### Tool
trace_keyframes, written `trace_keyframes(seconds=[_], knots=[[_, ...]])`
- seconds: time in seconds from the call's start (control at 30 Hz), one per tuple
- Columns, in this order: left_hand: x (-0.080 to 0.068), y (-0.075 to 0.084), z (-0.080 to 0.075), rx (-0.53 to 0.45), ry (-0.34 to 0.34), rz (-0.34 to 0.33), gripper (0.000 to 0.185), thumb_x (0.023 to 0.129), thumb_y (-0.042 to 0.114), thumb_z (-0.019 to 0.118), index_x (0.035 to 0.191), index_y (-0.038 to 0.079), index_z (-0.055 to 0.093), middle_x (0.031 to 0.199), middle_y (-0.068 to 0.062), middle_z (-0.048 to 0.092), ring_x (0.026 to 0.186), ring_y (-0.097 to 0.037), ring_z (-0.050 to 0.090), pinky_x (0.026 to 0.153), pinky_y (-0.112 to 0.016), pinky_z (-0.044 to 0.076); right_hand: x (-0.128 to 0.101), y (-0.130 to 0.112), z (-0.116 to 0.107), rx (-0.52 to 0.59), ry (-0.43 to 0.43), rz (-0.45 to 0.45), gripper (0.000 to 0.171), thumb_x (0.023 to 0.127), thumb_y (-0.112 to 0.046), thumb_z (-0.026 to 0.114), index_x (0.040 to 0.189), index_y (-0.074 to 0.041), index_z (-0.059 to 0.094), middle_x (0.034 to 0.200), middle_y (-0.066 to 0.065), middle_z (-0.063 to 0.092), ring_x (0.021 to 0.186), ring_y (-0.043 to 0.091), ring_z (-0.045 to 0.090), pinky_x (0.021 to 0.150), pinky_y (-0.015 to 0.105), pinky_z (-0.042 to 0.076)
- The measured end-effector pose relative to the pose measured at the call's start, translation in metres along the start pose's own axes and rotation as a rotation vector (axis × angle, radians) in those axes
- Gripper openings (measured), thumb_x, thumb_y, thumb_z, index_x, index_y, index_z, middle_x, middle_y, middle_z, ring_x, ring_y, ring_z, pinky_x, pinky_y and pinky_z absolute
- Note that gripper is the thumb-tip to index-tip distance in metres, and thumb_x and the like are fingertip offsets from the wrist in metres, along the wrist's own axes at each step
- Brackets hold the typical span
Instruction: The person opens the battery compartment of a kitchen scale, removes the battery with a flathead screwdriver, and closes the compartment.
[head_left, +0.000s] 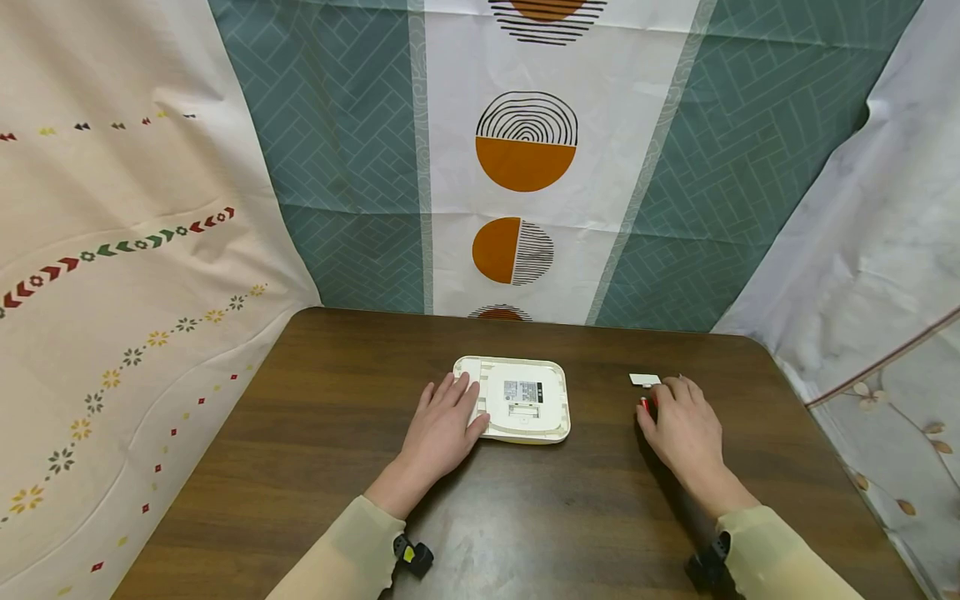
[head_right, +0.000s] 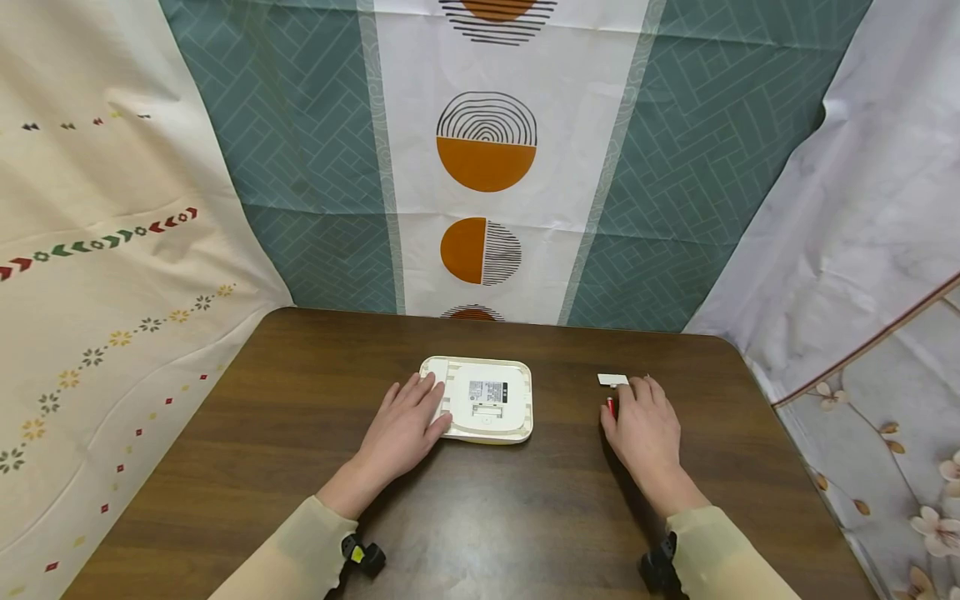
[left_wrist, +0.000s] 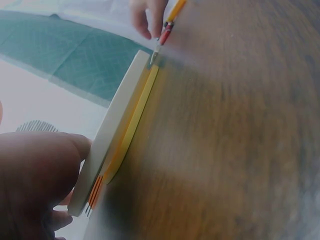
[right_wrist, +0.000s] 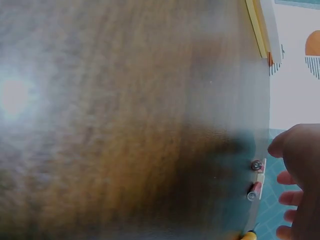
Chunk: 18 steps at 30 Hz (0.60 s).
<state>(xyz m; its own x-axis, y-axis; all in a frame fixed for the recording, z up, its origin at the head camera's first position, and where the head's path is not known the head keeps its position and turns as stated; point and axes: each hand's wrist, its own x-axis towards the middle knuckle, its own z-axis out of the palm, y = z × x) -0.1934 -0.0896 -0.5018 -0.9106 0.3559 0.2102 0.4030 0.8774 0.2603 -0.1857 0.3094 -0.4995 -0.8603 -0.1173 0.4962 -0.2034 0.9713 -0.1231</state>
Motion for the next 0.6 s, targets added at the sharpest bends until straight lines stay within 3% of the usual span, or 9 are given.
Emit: trace_keyframes(seconds=[0.23,0.6], knots=[[0.0,0.0,0.0,0.003,0.001,0.001,0.06,0.113,0.044,0.064,0.16,0.007,0.059,0.168,-0.017,0.05,0.16,-0.041,0.039,0.129,-0.064,0.028,0.008,-0.003,-0.001,-0.015,0.001,0.001,0.045,0.092,-0.018,0.084,0.122,0.013,0.072,0.126,0.035,0.069,0.127,0.055,0.059,0.108,0.068,0.05],[0.0,0.0,0.001,0.012,0.003,0.006,0.06,0.113,0.045,0.063,0.16,0.008,0.059,0.168,-0.017,0.05,0.16,-0.04,0.038,0.129,-0.064,0.029,0.02,0.0,0.005,-0.052,-0.072,0.017,0.048,0.096,-0.024,0.084,0.125,0.011,0.071,0.125,0.034,0.072,0.128,0.056,0.059,0.111,0.068,0.048]])
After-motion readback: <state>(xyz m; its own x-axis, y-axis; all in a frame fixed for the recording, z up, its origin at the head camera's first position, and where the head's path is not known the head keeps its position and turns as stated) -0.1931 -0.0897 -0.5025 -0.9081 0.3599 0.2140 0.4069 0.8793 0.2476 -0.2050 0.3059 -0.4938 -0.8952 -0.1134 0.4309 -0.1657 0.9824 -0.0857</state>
